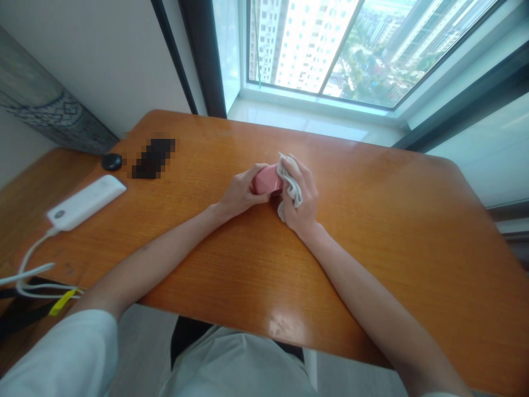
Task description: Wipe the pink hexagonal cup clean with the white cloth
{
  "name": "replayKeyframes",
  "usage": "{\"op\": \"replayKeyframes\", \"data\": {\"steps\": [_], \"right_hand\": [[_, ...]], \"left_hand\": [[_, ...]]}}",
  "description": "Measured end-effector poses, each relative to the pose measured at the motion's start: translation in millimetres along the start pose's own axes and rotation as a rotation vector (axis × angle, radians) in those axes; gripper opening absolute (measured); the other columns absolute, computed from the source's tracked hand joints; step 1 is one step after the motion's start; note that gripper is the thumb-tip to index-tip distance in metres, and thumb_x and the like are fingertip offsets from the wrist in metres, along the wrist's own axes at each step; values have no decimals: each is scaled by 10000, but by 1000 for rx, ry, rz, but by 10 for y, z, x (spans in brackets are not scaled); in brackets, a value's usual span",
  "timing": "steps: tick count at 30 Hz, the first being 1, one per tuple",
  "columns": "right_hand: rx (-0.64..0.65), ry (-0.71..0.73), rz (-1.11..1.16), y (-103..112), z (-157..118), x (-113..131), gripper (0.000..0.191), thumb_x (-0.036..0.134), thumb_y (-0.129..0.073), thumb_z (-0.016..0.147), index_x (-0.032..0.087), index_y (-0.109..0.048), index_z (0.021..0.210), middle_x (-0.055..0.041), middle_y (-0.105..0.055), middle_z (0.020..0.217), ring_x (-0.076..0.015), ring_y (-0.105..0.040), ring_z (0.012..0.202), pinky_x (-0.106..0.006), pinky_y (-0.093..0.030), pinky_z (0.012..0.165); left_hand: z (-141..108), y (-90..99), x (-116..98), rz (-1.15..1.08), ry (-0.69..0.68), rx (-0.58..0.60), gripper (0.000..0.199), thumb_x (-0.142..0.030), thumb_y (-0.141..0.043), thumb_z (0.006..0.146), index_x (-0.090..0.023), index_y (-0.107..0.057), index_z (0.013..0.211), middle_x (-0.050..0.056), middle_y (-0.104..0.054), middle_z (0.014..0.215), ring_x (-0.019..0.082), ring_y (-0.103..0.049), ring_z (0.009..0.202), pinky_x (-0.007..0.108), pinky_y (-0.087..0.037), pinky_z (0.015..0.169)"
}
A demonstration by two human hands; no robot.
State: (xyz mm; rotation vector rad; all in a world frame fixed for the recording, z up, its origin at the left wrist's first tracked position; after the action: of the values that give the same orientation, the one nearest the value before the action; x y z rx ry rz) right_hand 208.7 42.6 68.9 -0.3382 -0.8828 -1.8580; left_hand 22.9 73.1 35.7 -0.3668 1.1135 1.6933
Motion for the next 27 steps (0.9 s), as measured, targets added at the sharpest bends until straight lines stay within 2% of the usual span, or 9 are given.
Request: {"op": "replayKeyframes", "data": {"steps": [2,4,9,11,13,16,18,22,27], "right_hand": [[114,139,-110,-85,-43,183,554,560,-530,1158,375,-711,1649,-69,-689,1763,-377,-571,1718,-684,-418,1454],[153,162,-174,-139,-62,222,541,559,-539,1149,403,-722,1634,-41,-693,1760,-393,-529,1749,-722,-361,1478],[-69,-54,-78,-12,-5,-36,561,554,-380,1224,371,-706,1643,-77,-730,1706,-330,-612,1675,-662,-465,1423],[-101,-67,-69,20,-1,-64,552,537,-388,1230,362,-701,1650,-86,-743,1690,-325,-633,1655,-645,-482,1413],[-44,26,-140,-12,-11,33,542,519,-435,1215,362,-698,1663,-80,-716,1732,-347,-582,1708,-670,-438,1441],[130,219,-267,-162,-76,236,549,498,-526,1172,406,-675,1692,-30,-677,1786,-385,-503,1772,-738,-310,1496],[187,262,-301,-220,-98,284,557,480,-549,1162,421,-661,1705,-15,-672,1792,-393,-497,1777,-757,-259,1510],[74,93,-246,-118,-16,108,564,483,-425,1214,372,-644,1722,-63,-652,1811,-365,-511,1770,-714,-351,1483],[-97,-148,-140,44,7,-334,604,574,-350,1241,345,-653,1711,-122,-724,1715,-328,-617,1678,-668,-475,1415]], "left_hand": [[-6,-18,10,-25,-19,5,529,-492,-912,934,-258,-698,1358,17,-828,1054,184,-731,824,311,-597,796],[-7,-27,16,-29,-23,4,500,-515,-895,947,-257,-701,1329,0,-805,971,170,-696,752,303,-580,746],[6,-11,-43,27,5,-8,585,-487,-892,949,-256,-688,1445,53,-855,1213,211,-793,971,327,-628,901],[7,-5,-52,28,1,-12,580,-465,-889,947,-253,-689,1448,61,-856,1255,220,-804,1022,333,-630,934],[4,-14,-17,4,-8,-6,582,-462,-886,946,-254,-683,1450,52,-859,1217,205,-795,959,321,-625,880],[-3,-34,52,-41,-51,-7,519,-525,-857,978,-233,-693,1375,58,-857,1125,190,-762,836,307,-601,764],[-5,-37,70,-55,-78,-20,483,-550,-845,991,-220,-700,1313,60,-846,1066,185,-740,794,300,-583,726],[9,-34,44,-16,-31,-24,566,-472,-881,948,-232,-684,1421,32,-835,1087,160,-719,800,278,-581,759],[29,13,-14,47,12,-35,612,-393,-897,905,-226,-690,1456,64,-841,1231,193,-763,967,295,-605,888]]}}
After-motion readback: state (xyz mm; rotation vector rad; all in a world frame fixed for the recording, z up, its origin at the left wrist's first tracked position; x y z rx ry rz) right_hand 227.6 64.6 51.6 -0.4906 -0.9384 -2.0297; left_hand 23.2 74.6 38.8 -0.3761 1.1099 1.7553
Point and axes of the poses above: each hand's wrist, its own z-axis towards the middle knuckle, its own y-axis out of the back of the hand, x = y × z, the point moved 8 cm from there along z, towards the middle knuckle
